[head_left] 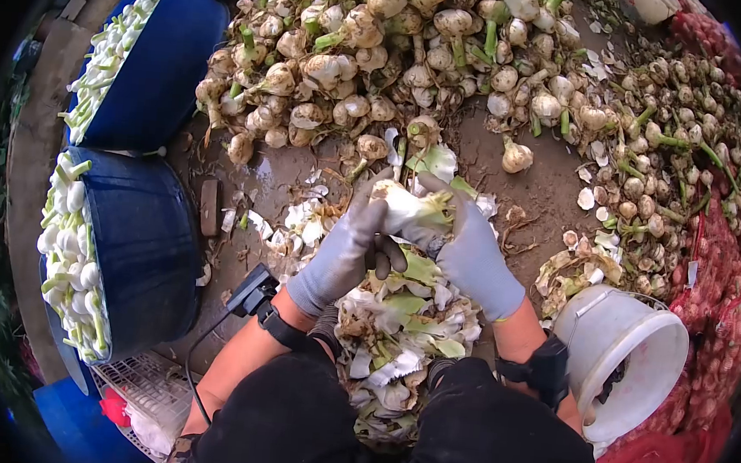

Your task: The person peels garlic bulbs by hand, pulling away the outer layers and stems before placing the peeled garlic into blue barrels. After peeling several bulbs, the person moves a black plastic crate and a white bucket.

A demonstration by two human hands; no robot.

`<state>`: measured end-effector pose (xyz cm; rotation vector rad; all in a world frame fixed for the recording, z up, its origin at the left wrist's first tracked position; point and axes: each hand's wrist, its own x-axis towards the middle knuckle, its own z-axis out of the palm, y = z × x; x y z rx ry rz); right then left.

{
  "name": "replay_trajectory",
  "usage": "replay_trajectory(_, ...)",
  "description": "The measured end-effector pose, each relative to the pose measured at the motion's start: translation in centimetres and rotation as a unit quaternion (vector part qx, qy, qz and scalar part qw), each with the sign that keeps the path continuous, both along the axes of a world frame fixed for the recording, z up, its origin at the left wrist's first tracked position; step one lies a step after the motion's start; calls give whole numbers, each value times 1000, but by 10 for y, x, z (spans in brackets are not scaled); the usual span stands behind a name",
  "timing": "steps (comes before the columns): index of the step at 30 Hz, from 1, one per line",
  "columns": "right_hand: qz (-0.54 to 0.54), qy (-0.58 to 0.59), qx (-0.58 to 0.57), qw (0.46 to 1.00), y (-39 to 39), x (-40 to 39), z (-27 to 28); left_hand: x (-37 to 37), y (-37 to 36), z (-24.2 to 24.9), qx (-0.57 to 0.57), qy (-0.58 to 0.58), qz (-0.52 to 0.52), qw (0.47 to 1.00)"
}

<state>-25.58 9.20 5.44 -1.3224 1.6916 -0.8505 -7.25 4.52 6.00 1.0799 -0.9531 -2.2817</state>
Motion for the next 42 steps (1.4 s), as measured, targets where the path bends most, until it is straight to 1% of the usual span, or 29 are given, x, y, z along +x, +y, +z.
replay_trajectory(1, -45, -249, 15, 967, 2, 0, -4, 1, 1, -1, -46, -40, -53, 997)
replay_trajectory(2, -4, -316, 68, 946, 2, -5, -10, -3, 2, 0, -43, -70, -77, 994)
replay_trajectory(3, 14, -280, 79, 957, 2, -6, -16, -6, 4, 13, -50, -114, -48, 991)
replay_trajectory(5, 77, -60, 0, 995, 4, -6, -17, 2, 2, -5, -91, -108, -63, 988)
replay_trajectory(6, 69, -35, 40, 996, 4, -5, -18, 17, 6, -30, -174, -69, -45, 981)
replay_trajectory(7, 69, -34, 40, 996, 8, -3, -15, 21, -1, -38, -175, -69, -44, 981)
replay_trajectory(9, 63, -292, 172, 939, 20, 6, 0, 27, -18, -46, -245, -173, 7, 954)
replay_trajectory(10, 114, -204, 136, 963, 23, 7, 7, 15, -16, -23, -249, -233, 32, 939)
replay_trajectory(13, 47, -207, 97, 972, 21, 10, -3, 1, -8, 7, -295, -112, 43, 948)
replay_trajectory(15, 88, -141, 126, 978, 21, 6, 3, 3, -16, -1, -549, -207, -101, 803)
replay_trajectory(17, 142, -7, -46, 989, 24, 10, -10, 2, -8, -8, -213, -119, -37, 969)
replay_trajectory(18, 118, 96, -55, 987, 21, 9, 3, 4, -8, -7, -216, -120, -36, 968)
replay_trajectory(19, 120, 95, -57, 986, 15, 3, 1, 6, -8, -6, -123, -85, 12, 989)
replay_trajectory(20, 79, 192, 4, 978, 7, -10, -3, 8, -7, -5, -28, -50, 61, 997)
replay_trajectory(21, 36, 286, 67, 955, 6, -19, -7, 11, -8, -2, -26, -52, 61, 996)
replay_trajectory(23, 86, 280, 96, 951, 13, -28, -16, 18, -14, 7, -259, -117, -93, 954)
replay_trajectory(24, 132, 273, 130, 944, 20, -26, -18, 19, -13, 1, -321, -117, -44, 939)
replay_trajectory(25, 135, 270, 129, 945, 30, -18, -14, 22, -13, -15, -196, -37, 40, 979)
replay_trajectory(27, 383, 183, 175, 888, 40, -2, 3, 39, -19, -37, 114, 191, 168, 960)
replay_trajectory(31, 276, 108, 32, 955, 22, 9, 20, 36, -12, -32, 163, 186, 191, 950)
replay_trajectory(33, 95, 109, -139, 980, -6, 16, 24, 29, -10, -27, 87, 127, 136, 979)
replay_trajectory(34, 93, 114, -143, 979, -9, 22, 20, 25, -10, -29, 141, 171, 149, 964)
replay_trajectory(35, 142, 166, -23, 976, -11, 30, 9, 22, -7, -27, 140, 173, 145, 964)
replay_trajectory(36, 187, 216, 96, 953, -16, 34, 1, 19, -6, -25, -23, 62, 102, 993)
replay_trajectory(37, 185, 221, 91, 953, -16, 35, -4, 21, -7, -29, 10, 106, 111, 988)
replay_trajectory(39, 199, -73, 113, 971, -6, 39, -7, 27, -10, -39, 44, 152, 122, 980)
replay_trajectory(40, 200, -72, 116, 970, 2, 41, -5, 32, -10, -44, 39, 125, 136, 982)
replay_trajectory(41, 297, -79, 144, 941, 8, 42, 0, 36, -12, -48, 33, 99, 149, 983)
replay_trajectory(42, 392, -83, 168, 901, 10, 42, 4, 36, -18, -34, -100, 40, 121, 987)
